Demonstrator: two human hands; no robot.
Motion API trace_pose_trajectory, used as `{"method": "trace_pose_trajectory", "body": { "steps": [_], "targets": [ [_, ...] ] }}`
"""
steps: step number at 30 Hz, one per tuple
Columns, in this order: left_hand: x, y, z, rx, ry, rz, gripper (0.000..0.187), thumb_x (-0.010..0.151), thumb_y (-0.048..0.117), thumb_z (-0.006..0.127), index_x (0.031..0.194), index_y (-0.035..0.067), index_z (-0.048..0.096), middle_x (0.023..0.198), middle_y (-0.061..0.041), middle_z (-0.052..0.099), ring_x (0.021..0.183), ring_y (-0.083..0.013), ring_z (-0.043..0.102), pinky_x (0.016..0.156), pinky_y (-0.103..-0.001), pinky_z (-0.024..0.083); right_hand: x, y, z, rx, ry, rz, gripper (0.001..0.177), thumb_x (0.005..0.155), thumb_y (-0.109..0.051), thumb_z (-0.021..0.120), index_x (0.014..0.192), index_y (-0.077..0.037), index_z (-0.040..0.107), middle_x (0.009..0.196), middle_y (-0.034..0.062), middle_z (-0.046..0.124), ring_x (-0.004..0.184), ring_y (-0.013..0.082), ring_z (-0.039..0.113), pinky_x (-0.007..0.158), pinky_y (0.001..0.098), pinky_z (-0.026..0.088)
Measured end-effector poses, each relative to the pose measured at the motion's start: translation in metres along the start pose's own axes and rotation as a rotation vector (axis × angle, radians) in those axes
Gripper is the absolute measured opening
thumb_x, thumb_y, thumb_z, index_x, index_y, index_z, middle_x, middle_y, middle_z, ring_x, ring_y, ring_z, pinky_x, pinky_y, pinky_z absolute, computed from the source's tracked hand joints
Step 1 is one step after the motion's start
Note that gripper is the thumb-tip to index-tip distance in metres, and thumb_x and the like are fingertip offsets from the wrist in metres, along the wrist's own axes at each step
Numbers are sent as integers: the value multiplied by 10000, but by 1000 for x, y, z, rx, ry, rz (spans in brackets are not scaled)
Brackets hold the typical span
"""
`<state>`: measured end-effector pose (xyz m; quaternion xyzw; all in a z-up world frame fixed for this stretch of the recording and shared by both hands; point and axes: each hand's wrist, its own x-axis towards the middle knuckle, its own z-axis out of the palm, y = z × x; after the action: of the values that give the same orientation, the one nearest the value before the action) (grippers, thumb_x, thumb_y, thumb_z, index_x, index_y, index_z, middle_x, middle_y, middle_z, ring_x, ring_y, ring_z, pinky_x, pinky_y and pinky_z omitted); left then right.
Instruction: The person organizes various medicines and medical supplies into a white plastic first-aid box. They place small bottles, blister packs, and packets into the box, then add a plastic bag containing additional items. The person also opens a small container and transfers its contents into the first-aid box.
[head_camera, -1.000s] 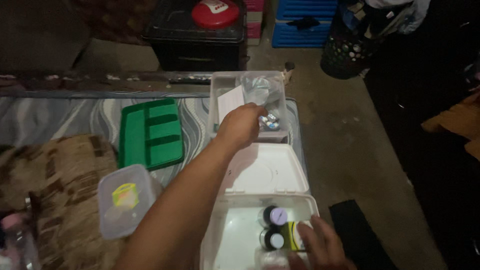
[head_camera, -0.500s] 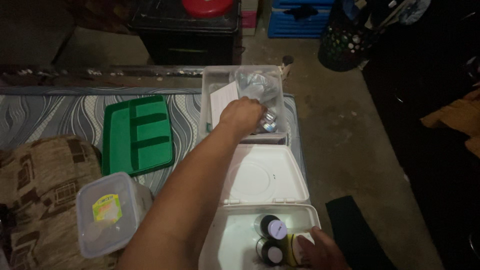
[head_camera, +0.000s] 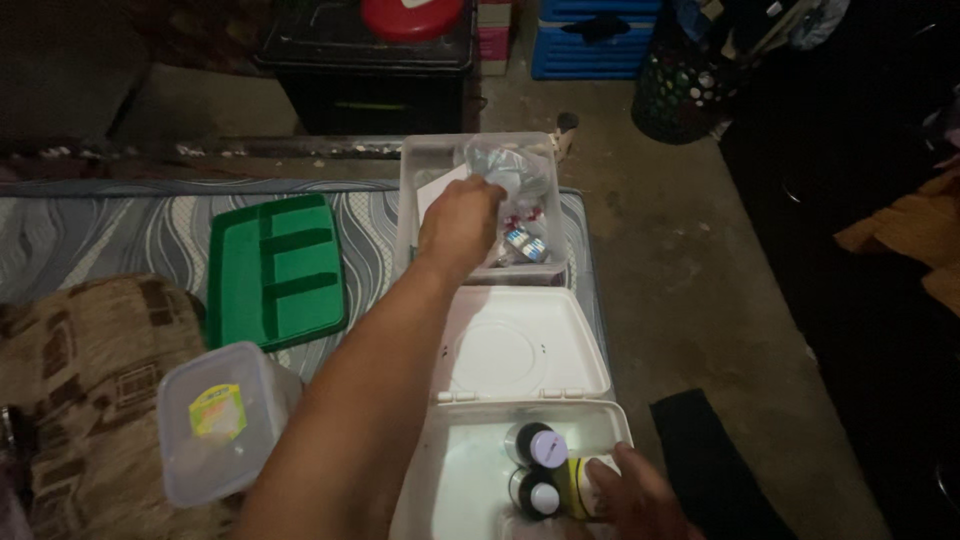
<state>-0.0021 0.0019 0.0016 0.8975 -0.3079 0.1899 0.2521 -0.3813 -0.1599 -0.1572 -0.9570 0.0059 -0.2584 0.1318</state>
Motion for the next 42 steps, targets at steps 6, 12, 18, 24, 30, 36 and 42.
{"method": "trace_pose_trajectory", "body": {
  "steps": [6, 12, 18, 24, 30, 36, 42],
  "targets": [
    [-23, 6, -28, -447, 306, -353, 192, 901, 69, 687, 1068, 7, 760, 952, -167, 766, 848, -283, 748, 767, -382, 581, 31, 13, 5, 229, -34, -296, 563, 923, -378, 732, 1266, 33, 558, 1141, 200, 618, 1057, 317, 644, 944, 562, 606],
    [-80, 25, -77, -1092, 286, -649, 230, 915, 26, 644, 1105, -94, 693, 893, -159, 740, 739, -204, 756, 626, -298, 618, 54, -69, -73, 91, 184, -228, 327, 876, -176, 675, 1157, -29, 597, 1112, 264, 689, 1096, 501, 655, 708, 521, 592],
    [-157, 73, -141, -1047, 288, -750, 211, 924, 51, 646, 1094, -68, 688, 907, -125, 749, 777, -197, 780, 671, -279, 652, 73, -83, -103, 140, 155, -369, 399, 895, -142, 678, 1184, 84, 522, 1204, 322, 584, 1178, 540, 587, 893, 582, 563],
    [-226, 111, -167, -609, 92, -636, 193, 926, 74, 640, 1088, 11, 723, 847, -90, 789, 740, -156, 766, 640, -270, 599, 70, -96, -113, 312, -5, 84, 499, 847, -205, 691, 1286, 12, 600, 1365, 313, 516, 1223, 466, 561, 987, 535, 479],
    [-255, 146, -124, -1047, -14, -1165, 179, 975, 50, 507, 1152, 55, 535, 907, -73, 664, 751, -201, 747, 656, -346, 616, 71, -102, -115, 288, 15, 126, 484, 845, -249, 692, 1269, -27, 620, 1388, 275, 528, 1242, 431, 550, 1007, 505, 466],
    [-265, 155, -120, -278, -81, -758, 224, 935, -7, 516, 1152, 36, 549, 979, -206, 664, 839, -376, 719, 746, -463, 575, 69, -99, -114, 294, -24, 132, 486, 882, -271, 671, 1292, -19, 604, 1398, 255, 502, 1247, 420, 553, 1005, 523, 483],
    [-254, 153, -116, -36, -405, -651, 320, 890, 59, 604, 1199, 25, 526, 1138, -264, 582, 917, -452, 685, 774, -511, 579, 65, -98, -107, 300, -90, 178, 492, 894, -301, 631, 1318, -55, 592, 1447, 232, 455, 1294, 411, 506, 1026, 524, 462]
  ]
}}
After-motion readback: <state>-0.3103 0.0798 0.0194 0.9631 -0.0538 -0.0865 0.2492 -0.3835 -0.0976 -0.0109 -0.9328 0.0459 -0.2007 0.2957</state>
